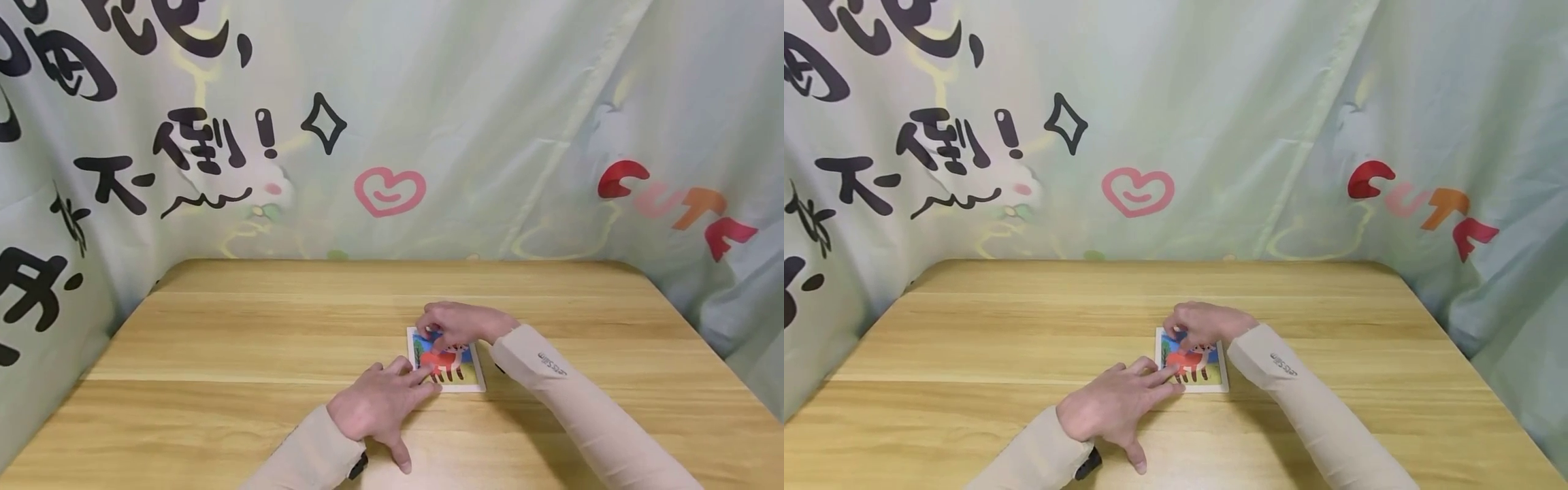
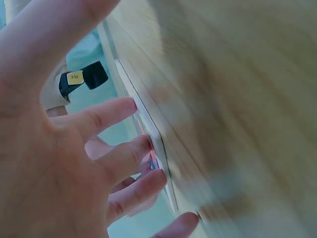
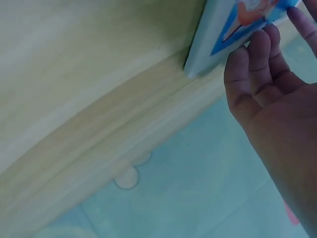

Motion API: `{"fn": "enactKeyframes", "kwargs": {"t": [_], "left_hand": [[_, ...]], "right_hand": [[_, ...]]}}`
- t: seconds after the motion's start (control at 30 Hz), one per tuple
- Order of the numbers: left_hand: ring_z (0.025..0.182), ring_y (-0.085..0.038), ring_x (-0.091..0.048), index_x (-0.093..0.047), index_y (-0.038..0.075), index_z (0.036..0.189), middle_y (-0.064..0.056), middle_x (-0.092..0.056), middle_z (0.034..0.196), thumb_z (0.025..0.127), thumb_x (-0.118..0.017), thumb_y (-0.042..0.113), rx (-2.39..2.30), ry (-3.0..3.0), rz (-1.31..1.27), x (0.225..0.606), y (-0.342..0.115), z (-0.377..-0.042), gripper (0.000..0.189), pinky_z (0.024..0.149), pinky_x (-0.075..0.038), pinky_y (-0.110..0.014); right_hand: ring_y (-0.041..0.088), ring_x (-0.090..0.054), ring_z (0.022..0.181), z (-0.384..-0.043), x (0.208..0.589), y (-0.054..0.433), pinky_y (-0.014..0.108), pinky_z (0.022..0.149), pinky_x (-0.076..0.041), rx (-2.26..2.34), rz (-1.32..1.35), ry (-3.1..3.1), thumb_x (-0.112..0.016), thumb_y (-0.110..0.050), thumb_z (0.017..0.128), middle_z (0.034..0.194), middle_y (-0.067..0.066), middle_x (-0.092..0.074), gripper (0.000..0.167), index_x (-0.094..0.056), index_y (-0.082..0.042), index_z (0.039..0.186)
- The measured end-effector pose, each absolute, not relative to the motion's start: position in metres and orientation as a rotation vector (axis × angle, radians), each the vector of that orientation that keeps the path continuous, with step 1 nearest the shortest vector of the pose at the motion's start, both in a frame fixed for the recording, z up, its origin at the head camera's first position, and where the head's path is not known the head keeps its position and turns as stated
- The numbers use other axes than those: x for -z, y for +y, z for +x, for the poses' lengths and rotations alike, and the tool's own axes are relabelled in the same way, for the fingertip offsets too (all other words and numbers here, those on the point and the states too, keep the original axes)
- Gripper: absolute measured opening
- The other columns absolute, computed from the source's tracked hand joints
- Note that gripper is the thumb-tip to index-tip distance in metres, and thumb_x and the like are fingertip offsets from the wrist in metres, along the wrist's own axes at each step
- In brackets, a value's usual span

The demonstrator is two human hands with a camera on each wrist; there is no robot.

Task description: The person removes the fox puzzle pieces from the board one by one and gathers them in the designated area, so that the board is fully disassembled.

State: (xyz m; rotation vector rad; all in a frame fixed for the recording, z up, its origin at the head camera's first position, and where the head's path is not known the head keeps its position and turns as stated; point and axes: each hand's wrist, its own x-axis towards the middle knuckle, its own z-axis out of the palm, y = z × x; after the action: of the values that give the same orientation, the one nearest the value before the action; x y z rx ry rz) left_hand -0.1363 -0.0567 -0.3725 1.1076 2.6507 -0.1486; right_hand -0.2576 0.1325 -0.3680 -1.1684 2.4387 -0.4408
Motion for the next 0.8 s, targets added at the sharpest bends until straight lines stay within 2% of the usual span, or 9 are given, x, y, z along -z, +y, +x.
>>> {"fn": "enactKeyframes", "kwargs": {"t": [0.1,0.23,0.33,0.43,0.53,0.67,0.8], "left_hand": [[0.131,-0.011,-0.038,-0.044,0.035,0.152,0.009,-0.032,0.162,0.056,-0.09,0.065,0.129,2.651,1.116,0.372,-0.0584,-0.1366,0.111,0.102,-0.046,-0.043],[0.131,-0.013,-0.04,-0.049,0.029,0.148,0.003,-0.034,0.161,0.059,-0.089,0.065,0.102,2.651,1.182,0.3714,-0.0614,-0.137,0.104,0.099,-0.047,-0.033],[0.129,-0.014,-0.042,-0.053,0.025,0.142,0.0,-0.038,0.157,0.064,-0.087,0.064,0.105,2.649,1.24,0.3706,-0.0627,-0.1379,0.093,0.096,-0.048,-0.027],[0.13,-0.014,-0.042,-0.056,0.023,0.141,0.0,-0.04,0.155,0.07,-0.085,0.061,0.115,2.64,1.265,0.3701,-0.0621,-0.1385,0.086,0.097,-0.048,-0.027],[0.131,-0.014,-0.043,-0.056,0.023,0.143,0.0,-0.041,0.153,0.073,-0.084,0.059,0.134,2.645,1.256,0.37,-0.0611,-0.1382,0.083,0.1,-0.046,-0.027],[0.124,-0.012,-0.045,-0.058,0.026,0.144,0.001,-0.045,0.14,0.072,-0.086,0.057,0.145,2.658,1.229,0.3694,-0.0601,-0.1368,0.083,0.097,-0.046,-0.024],[0.119,-0.016,-0.046,-0.055,0.031,0.147,0.002,-0.045,0.137,0.073,-0.084,0.06,0.203,2.662,1.193,0.3681,-0.0606,-0.1365,0.086,0.097,-0.046,-0.03]], "right_hand": [[0.016,-0.048,0.082,-0.2571,0.3696,0.1352,0.028,0.071,-0.046,0.47,-1.175,2.446,-0.077,-0.003,0.088,0.092,0.0,-0.053,0.021,-0.067,-0.013,0.103],[0.016,-0.047,0.083,-0.2565,0.3711,0.1376,0.029,0.073,-0.047,0.5,-1.145,2.46,-0.077,-0.001,0.088,0.093,-0.001,-0.052,0.034,-0.068,-0.013,0.118],[0.016,-0.046,0.084,-0.2559,0.3709,0.1387,0.03,0.074,-0.046,0.51,-1.134,2.467,-0.076,0.0,0.087,0.093,0.0,-0.05,0.036,-0.069,-0.013,0.12],[0.019,-0.05,0.091,-0.2539,0.3699,0.1395,0.033,0.078,-0.048,0.513,-1.097,2.483,-0.077,-0.001,0.086,0.099,0.002,-0.052,0.04,-0.068,-0.011,0.124],[0.023,-0.054,0.098,-0.2526,0.3687,0.14,0.039,0.084,-0.05,0.486,-1.014,2.523,-0.08,-0.01,0.087,0.109,0.005,-0.055,0.044,-0.065,-0.008,0.129],[0.021,-0.053,0.097,-0.2528,0.3696,0.1413,0.041,0.086,-0.049,0.419,-0.959,2.574,-0.083,-0.029,0.086,0.108,0.005,-0.056,0.053,-0.062,-0.007,0.129],[0.023,-0.051,0.101,-0.2545,0.3726,0.1429,0.045,0.088,-0.048,0.438,-0.965,2.568,-0.084,-0.033,0.085,0.109,0.004,-0.056,0.055,-0.059,-0.01,0.128]]}}
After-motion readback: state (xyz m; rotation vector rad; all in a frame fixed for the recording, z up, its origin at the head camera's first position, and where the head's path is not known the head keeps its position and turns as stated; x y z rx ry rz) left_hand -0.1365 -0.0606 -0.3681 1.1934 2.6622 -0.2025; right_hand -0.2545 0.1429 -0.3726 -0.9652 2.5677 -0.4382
